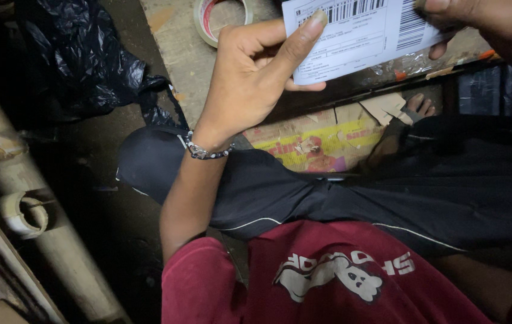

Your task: The person sits on the floor and wraps clear tape around a black rectangular package on a low wooden bench, rotating the package to tape its sides. They then pick up a paper shipping label, hold it up, and point at the barcode and text on it.

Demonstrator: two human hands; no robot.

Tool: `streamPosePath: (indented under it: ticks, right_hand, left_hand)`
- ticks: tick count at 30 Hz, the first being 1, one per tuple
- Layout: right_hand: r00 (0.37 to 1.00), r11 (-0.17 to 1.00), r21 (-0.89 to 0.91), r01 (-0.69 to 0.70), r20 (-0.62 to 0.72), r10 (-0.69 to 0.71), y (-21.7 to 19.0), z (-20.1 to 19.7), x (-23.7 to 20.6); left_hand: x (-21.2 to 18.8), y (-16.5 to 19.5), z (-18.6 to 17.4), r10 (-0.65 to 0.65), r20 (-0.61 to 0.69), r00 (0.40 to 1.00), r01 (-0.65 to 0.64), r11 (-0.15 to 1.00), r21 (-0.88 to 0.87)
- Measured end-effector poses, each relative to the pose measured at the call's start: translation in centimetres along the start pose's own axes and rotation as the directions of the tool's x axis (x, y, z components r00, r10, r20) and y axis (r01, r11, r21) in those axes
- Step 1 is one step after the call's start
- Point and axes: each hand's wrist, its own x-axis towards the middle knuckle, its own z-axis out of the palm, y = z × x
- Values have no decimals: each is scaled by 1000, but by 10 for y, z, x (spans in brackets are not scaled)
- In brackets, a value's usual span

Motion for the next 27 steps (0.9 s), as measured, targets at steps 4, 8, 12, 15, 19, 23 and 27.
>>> streamPosePath:
  ticks: [4,8,12,15,19,23,27]
  right_hand:
    - [1000,1000,3,-1,0,1,1,0,-1]
    - [1000,1000,5,4,3,-4,3,0,-2]
    - [1000,1000,7,5,4,-5,4,0,-2]
    - [1000,1000,5,9,4,-9,5,0,-1]
    - [1000,1000,7,14,5,-14,7,0,0]
    - [1000,1000,6,23,5,-23,9,-1,1]
    - [1000,1000,3,30,4,-30,11,-2,1]
  left_hand:
    - [0,0,-1,25,9,1000,-25,1000,15]
    - [0,-1,0,30,8,1000,-30,999,26]
    - [0,-1,0,31,4,1000,-31,999,24]
    - [0,0,0,23,5,1000,-23,999,23]
    - [0,1,1,6,-3,1000,-6,1000,24]
    - [0,0,2,-5,-10,1000,5,1000,-12]
    - [0,-2,3,-20,-17,1000,20,999,-35]
